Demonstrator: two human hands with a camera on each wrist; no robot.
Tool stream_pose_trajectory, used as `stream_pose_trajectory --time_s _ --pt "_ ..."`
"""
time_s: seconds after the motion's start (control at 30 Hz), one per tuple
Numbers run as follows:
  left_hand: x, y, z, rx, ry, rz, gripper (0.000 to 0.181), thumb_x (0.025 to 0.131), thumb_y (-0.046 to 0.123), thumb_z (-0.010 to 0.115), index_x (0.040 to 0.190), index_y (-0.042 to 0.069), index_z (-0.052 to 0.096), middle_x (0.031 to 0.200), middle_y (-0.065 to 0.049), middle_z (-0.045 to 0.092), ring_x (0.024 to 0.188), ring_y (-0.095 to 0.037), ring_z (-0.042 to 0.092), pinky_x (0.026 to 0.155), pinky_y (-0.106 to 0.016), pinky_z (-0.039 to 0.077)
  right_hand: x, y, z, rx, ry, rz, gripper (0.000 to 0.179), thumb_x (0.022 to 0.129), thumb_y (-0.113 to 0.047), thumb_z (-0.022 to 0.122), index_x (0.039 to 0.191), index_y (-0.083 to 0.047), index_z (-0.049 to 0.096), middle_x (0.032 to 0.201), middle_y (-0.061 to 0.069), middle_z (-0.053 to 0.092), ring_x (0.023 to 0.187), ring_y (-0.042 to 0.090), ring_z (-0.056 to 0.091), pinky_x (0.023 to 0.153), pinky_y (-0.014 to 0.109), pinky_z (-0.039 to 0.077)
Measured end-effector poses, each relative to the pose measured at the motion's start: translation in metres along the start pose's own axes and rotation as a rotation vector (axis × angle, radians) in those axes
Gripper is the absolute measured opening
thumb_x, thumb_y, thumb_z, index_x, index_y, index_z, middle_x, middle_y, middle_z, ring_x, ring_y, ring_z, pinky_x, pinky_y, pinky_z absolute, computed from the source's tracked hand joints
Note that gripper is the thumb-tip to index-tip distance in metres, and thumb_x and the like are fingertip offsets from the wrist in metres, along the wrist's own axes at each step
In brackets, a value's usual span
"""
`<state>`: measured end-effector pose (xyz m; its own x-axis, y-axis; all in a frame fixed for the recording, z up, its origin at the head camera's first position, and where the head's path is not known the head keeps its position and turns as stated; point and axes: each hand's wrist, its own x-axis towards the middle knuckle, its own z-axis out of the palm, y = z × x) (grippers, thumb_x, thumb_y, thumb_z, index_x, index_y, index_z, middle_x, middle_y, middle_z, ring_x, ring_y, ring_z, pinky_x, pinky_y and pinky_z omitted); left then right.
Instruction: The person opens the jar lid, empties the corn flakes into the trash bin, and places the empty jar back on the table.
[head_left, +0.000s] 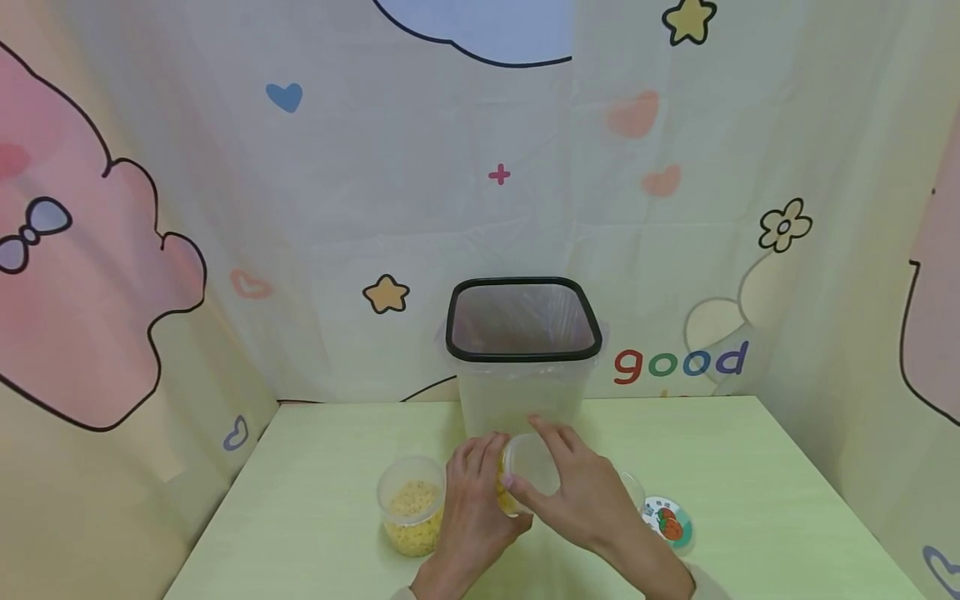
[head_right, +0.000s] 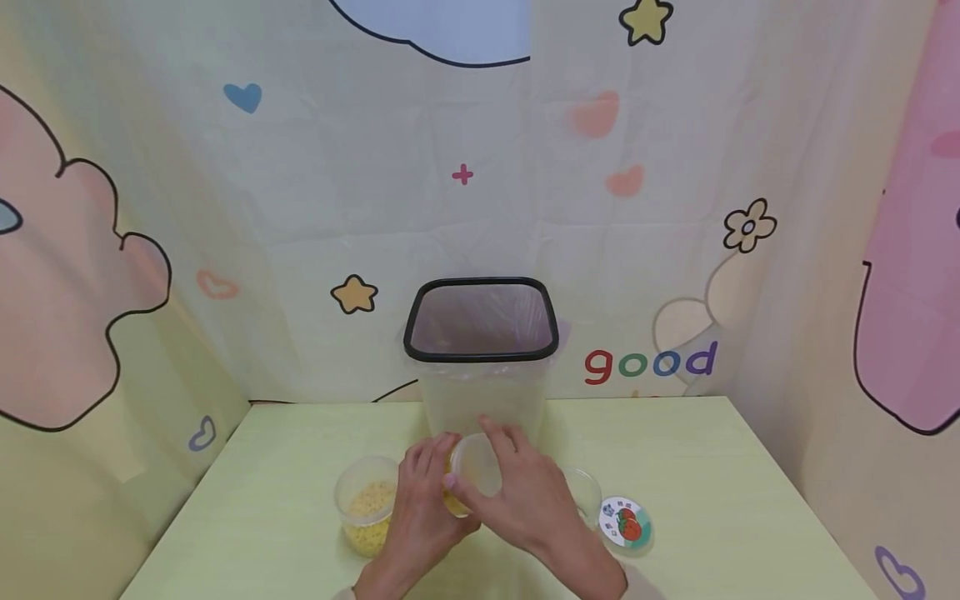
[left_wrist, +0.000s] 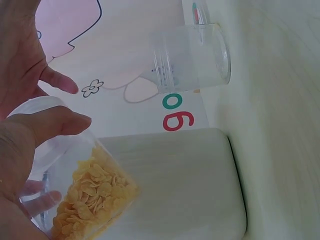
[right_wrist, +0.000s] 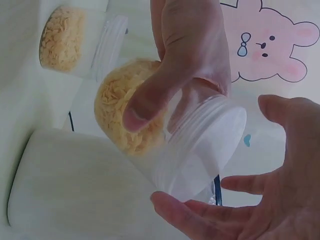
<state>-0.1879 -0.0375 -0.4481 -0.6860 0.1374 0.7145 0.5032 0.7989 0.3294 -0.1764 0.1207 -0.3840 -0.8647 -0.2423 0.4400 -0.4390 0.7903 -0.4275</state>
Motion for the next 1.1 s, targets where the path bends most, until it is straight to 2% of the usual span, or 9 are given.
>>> stream_pose_trajectory --time_s 0.1,0.2,0.37,0.53,0.63,0.8,0.93,1.1 --pt "0.000 0.001 -0.001 0.010 -0.010 -0.001 0.100 0.043 0.025 0.095 0.133 0.016 0.051 0.128 0.002 0.057 0.119 -0.023 0.048 0.100 -0.043 0.042 0.001 -0.002 0.002 -0.001 -0.034 0.061 0.073 0.084 -0.065 0.061 0.141 -0.020 0.052 0.133 0.005 0.061 0.098 0.035 0.068 0.085 0.052 0.053" --pt "0.000 0.001 0.000 0.016 -0.012 0.003 0.100 0.044 0.024 0.095 0.133 0.016 0.050 0.128 0.001 0.057 0.120 -0.023 0.047 0.100 -0.043 0.043 0.002 -0.003 0.003 0.002 -0.041 0.074 0.070 0.084 -0.064 0.062 0.137 -0.018 0.056 0.130 0.006 0.063 0.104 0.035 0.067 0.089 0.056 0.051" --pt "0.000 0.000 0.000 0.024 0.000 0.012 0.100 0.043 0.025 0.096 0.132 0.016 0.051 0.128 0.001 0.057 0.119 -0.023 0.048 0.100 -0.044 0.043 0.002 -0.002 0.004 0.012 -0.021 0.041 0.063 0.083 -0.057 0.067 0.132 -0.018 0.059 0.125 0.003 0.065 0.104 0.031 0.067 0.087 0.056 0.051" --pt "0.001 0.000 0.000 0.034 0.014 0.024 0.099 0.044 0.028 0.096 0.131 0.015 0.051 0.127 0.001 0.058 0.117 -0.023 0.048 0.099 -0.044 0.044 0.002 0.000 0.003 0.037 -0.006 -0.033 0.058 0.081 -0.048 0.073 0.130 -0.020 0.061 0.124 0.000 0.064 0.097 0.025 0.068 0.077 0.044 0.055" --pt "0.001 -0.001 -0.001 0.043 0.022 0.031 0.097 0.045 0.029 0.095 0.131 0.015 0.052 0.126 0.000 0.058 0.116 -0.024 0.049 0.098 -0.044 0.044 0.002 0.004 0.003 0.037 -0.001 -0.112 0.058 0.079 -0.044 0.076 0.130 -0.020 0.061 0.125 -0.001 0.062 0.096 0.020 0.067 0.074 0.036 0.057" --pt "0.001 -0.001 -0.001 0.061 0.043 0.043 0.095 0.046 0.032 0.095 0.129 0.014 0.052 0.125 0.000 0.059 0.115 -0.024 0.050 0.097 -0.044 0.045 0.003 0.012 0.001 0.018 0.016 -0.304 0.061 0.077 -0.038 0.080 0.132 -0.021 0.058 0.128 -0.001 0.059 0.107 0.017 0.064 0.083 0.037 0.058" --pt "0.000 -0.002 -0.002 0.057 0.048 0.048 0.099 0.043 0.034 0.097 0.129 0.014 0.052 0.124 -0.001 0.059 0.115 -0.024 0.050 0.097 -0.044 0.045 0.004 0.018 -0.001 0.017 0.004 -0.461 0.065 0.075 -0.031 0.083 0.133 -0.023 0.056 0.135 0.002 0.056 0.116 0.019 0.061 0.088 0.038 0.057" --pt "0.000 -0.002 -0.004 0.022 0.030 0.031 0.101 0.042 0.029 0.098 0.130 0.014 0.052 0.125 -0.001 0.059 0.117 -0.024 0.049 0.098 -0.044 0.044 0.005 0.026 -0.003 0.030 -0.053 -0.629 0.071 0.069 -0.015 0.088 0.131 -0.021 0.055 0.144 0.006 0.048 0.134 0.026 0.049 0.095 0.039 0.055"
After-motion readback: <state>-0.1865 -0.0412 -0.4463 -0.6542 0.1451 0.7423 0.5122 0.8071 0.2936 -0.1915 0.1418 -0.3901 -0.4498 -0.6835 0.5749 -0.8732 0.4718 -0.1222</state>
